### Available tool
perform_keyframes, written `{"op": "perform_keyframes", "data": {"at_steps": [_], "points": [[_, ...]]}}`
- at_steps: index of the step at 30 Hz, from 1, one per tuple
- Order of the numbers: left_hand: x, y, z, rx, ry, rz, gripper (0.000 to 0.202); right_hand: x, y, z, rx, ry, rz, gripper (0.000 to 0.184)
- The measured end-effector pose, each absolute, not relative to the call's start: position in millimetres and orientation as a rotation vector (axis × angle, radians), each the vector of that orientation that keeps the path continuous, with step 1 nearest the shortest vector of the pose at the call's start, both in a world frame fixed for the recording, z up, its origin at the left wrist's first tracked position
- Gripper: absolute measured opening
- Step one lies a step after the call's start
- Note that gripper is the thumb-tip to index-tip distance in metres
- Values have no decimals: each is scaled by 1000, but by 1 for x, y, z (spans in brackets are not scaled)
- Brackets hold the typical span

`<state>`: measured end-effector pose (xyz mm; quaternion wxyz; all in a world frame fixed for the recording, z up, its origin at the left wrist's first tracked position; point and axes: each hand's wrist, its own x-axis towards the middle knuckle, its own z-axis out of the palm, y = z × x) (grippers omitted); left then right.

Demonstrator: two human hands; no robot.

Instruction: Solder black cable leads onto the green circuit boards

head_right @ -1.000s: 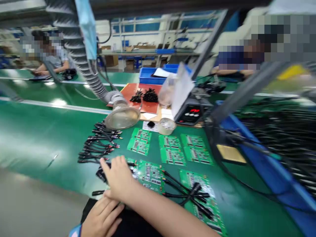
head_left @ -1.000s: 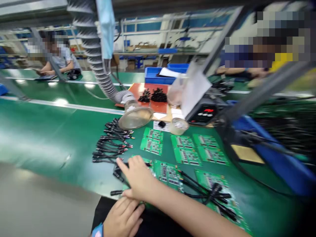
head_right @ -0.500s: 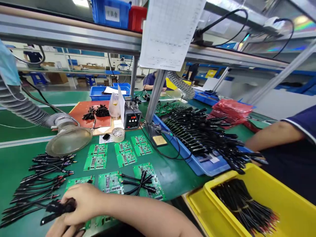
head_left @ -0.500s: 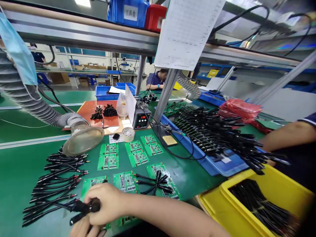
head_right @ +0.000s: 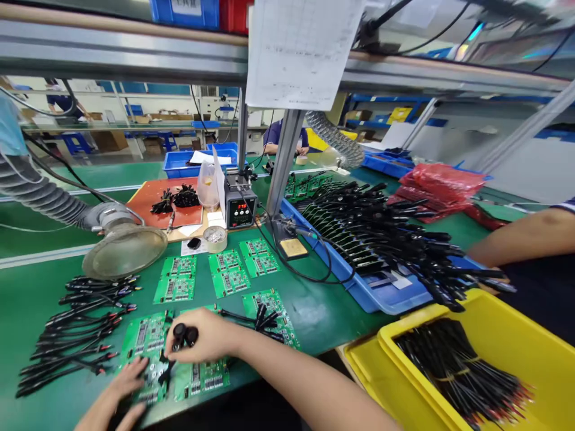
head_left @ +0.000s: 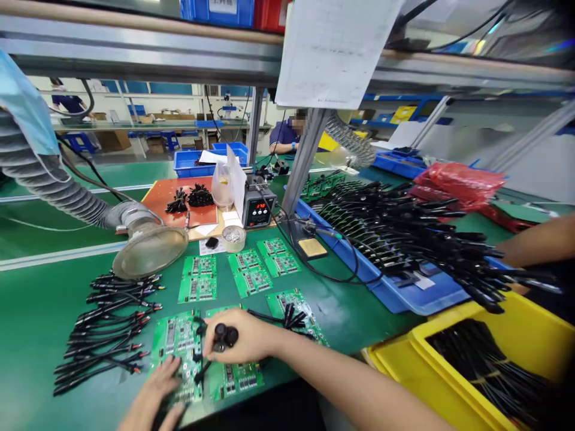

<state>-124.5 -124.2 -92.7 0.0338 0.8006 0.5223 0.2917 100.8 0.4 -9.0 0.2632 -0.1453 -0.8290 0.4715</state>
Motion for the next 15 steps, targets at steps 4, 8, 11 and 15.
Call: {"op": "perform_keyframes", "data": {"at_steps": [4, 8, 11, 15], "points": [[-111, -130, -69, 1613, 1888, 1169, 32, 94, -21, 28, -411, -2020, 1287, 3], [-82, -112, -37, 875, 1594, 1253, 60, 130, -32, 45, -229, -2012, 1267, 14], [-60, -95, -23, 702, 1138, 1127, 56, 171, -27, 31, -320, -2096, 1297, 22], [-38, -82, -34, 644, 1017, 1058, 54, 213, -19, -4, -856, -1909, 1175, 11]]}}
